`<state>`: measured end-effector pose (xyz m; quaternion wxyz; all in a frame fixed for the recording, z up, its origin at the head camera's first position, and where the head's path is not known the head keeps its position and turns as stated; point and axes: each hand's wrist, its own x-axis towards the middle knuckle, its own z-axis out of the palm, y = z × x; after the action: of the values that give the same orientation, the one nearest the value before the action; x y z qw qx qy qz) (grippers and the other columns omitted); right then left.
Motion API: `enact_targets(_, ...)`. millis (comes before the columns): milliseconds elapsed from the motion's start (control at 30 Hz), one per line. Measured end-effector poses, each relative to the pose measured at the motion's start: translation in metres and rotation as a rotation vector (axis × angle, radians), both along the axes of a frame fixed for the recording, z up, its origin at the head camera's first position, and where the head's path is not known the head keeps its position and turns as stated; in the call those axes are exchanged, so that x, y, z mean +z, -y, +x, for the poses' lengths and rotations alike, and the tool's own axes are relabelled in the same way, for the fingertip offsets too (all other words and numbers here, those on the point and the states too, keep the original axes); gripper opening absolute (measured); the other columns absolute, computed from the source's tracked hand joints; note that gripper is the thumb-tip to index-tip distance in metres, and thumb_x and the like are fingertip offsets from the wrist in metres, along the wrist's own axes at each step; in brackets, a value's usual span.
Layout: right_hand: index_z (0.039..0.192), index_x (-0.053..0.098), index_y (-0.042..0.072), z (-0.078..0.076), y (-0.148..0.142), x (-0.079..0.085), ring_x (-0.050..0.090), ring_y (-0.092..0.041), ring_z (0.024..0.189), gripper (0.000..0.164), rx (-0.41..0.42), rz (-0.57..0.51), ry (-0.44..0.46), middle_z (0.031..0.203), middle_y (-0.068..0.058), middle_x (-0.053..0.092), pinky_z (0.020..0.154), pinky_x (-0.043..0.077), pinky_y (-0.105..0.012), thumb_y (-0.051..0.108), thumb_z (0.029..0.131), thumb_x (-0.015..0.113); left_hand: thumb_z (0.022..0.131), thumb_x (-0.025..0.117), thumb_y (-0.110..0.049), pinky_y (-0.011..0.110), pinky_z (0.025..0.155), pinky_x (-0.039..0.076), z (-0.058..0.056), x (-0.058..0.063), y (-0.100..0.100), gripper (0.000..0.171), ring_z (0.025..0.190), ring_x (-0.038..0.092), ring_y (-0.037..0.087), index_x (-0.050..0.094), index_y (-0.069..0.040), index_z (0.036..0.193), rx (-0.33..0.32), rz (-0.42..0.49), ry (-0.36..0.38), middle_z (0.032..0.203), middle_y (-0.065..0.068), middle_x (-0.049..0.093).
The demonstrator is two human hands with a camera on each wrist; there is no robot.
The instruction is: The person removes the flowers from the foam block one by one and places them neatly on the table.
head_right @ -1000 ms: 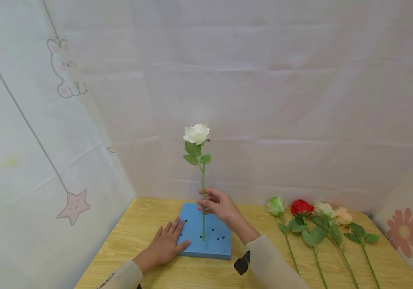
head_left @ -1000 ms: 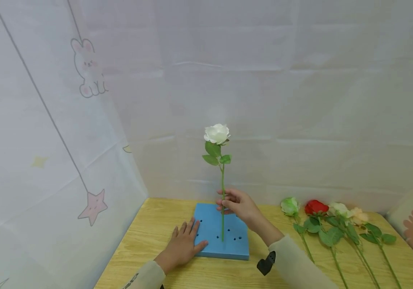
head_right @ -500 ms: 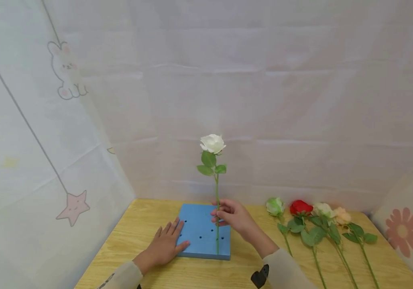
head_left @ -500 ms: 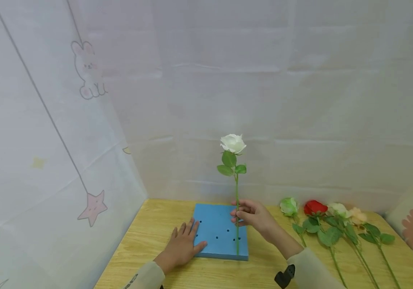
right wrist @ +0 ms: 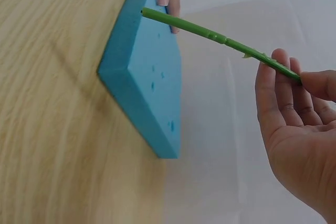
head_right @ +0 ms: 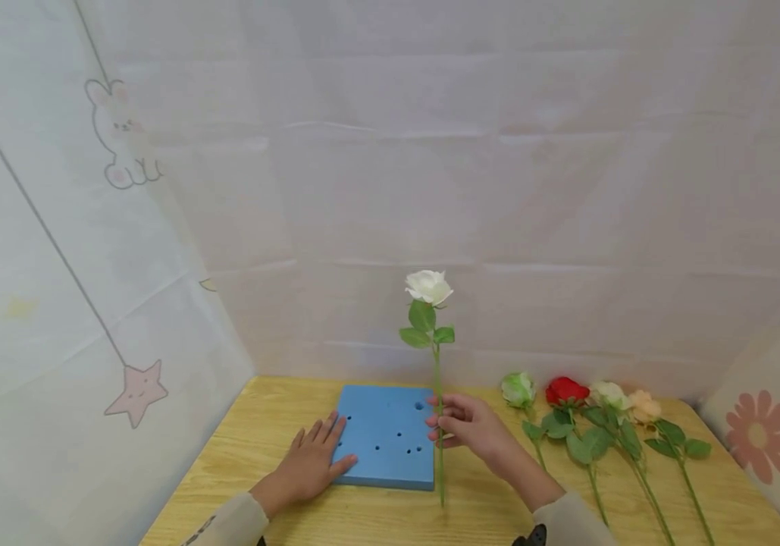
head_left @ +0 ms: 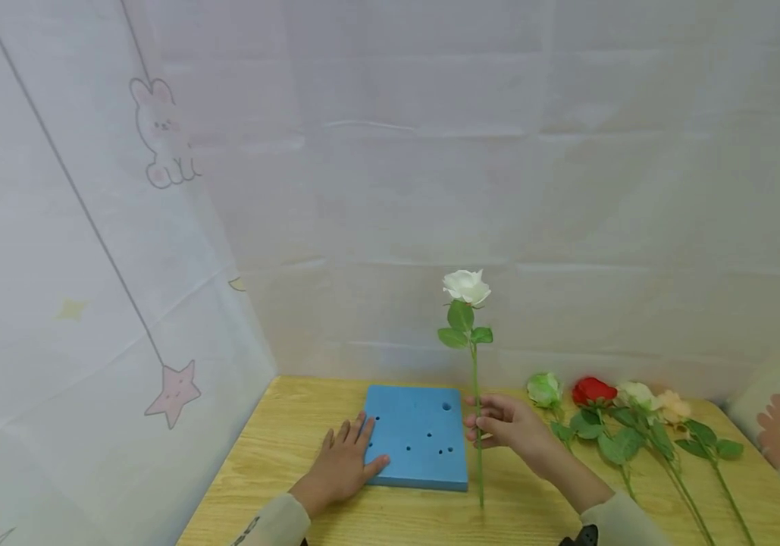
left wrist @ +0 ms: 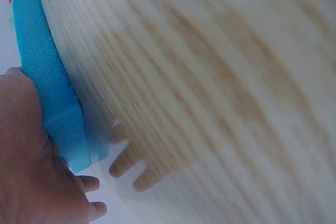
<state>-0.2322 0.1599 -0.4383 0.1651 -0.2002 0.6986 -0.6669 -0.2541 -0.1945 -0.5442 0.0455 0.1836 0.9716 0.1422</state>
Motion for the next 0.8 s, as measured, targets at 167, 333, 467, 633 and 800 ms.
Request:
enact_targets(167,0.145,0.046,-0.005,0.005,-0.012,-0.008,0.071,-0.028,0.100,0.048,-0.010,0.018,0.000,0.111,-0.011,0.069,0.087,0.059,-0.044,0.014,0.104,0.059,0.100,0.032,-0.073,0.072,0.114,0.017,0.000,0.000,0.000,0.088,0.151,0.021,0.046,0.018,-0.015,0.164,-0.004,0.003,-0.001,0.170,0.013,0.012)
enact_targets(333,0.146,0.045,-0.005,0.008,-0.021,-0.014,0.070,-0.032,0.102,0.050,-0.028,0.040,0.012,0.114,-0.013,0.069,0.086,0.059,-0.044,0.016,0.104,0.060,0.100,0.033,-0.073,0.072,0.114,0.017,0.000,0.000,-0.001,0.088,0.151,0.021,0.046,0.018,-0.015,0.164,0.001,0.009,-0.007,0.169,0.013,0.013)
enact_targets(467,0.148,0.044,-0.005,0.010,-0.030,-0.017,0.070,-0.030,0.103,0.052,-0.037,0.051,0.044,0.115,-0.014,0.069,0.086,0.059,-0.044,0.017,0.103,0.061,0.100,0.033,-0.072,0.072,0.114,0.017,0.001,0.001,-0.001,0.088,0.151,0.021,0.047,0.018,-0.015,0.164,0.000,0.004,-0.011,0.169,0.013,0.013)
enact_targets(633,0.149,0.041,-0.006,0.012,-0.039,-0.018,0.069,-0.030,0.103,0.056,-0.032,0.058,0.075,0.115,-0.013,0.068,0.086,0.058,-0.043,0.019,0.104,0.061,0.100,0.035,-0.071,0.073,0.114,0.017,0.001,0.003,0.000,0.087,0.151,0.021,0.047,0.018,-0.014,0.164,-0.001,0.005,-0.004,0.169,0.014,0.014)
enact_targets(800,0.149,0.042,-0.005,0.013,-0.046,-0.019,0.069,-0.031,0.103,0.054,-0.030,0.076,0.083,0.114,-0.012,0.069,0.085,0.058,-0.044,0.018,0.104,0.060,0.100,0.033,-0.073,0.072,0.115,0.017,0.001,0.004,-0.001,0.088,0.151,0.020,0.046,0.017,-0.015,0.165,0.004,-0.005,-0.001,0.169,0.013,0.012)
